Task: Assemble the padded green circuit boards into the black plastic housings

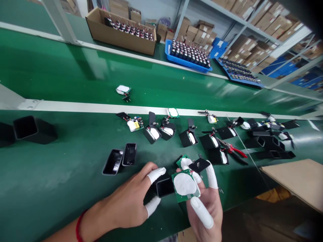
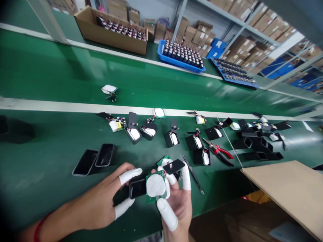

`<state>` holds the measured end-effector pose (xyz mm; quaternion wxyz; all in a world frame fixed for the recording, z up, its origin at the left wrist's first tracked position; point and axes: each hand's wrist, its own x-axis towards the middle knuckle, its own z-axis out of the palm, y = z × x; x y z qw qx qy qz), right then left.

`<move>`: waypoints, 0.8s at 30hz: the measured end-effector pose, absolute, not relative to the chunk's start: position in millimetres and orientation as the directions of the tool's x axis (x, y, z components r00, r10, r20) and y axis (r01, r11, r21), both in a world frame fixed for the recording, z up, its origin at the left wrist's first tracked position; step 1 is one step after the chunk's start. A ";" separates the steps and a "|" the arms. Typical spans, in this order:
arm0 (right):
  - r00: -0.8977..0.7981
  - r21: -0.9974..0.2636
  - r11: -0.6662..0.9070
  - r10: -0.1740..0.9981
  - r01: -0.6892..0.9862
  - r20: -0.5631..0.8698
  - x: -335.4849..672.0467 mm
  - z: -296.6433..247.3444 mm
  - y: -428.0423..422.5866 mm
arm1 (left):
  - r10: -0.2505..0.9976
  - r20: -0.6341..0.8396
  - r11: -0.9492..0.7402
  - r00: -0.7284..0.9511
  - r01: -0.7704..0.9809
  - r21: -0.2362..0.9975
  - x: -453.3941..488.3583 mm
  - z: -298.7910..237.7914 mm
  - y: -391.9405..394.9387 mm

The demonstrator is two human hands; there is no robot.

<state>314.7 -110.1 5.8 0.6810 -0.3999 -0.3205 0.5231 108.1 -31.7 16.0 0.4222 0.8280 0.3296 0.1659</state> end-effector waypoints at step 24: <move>0.194 -0.958 0.200 0.968 -0.206 0.161 281.1 29.9 -103.4 | 0.794 0.028 -0.355 0.607 0.426 0.832 120.8 -3.1 -24.8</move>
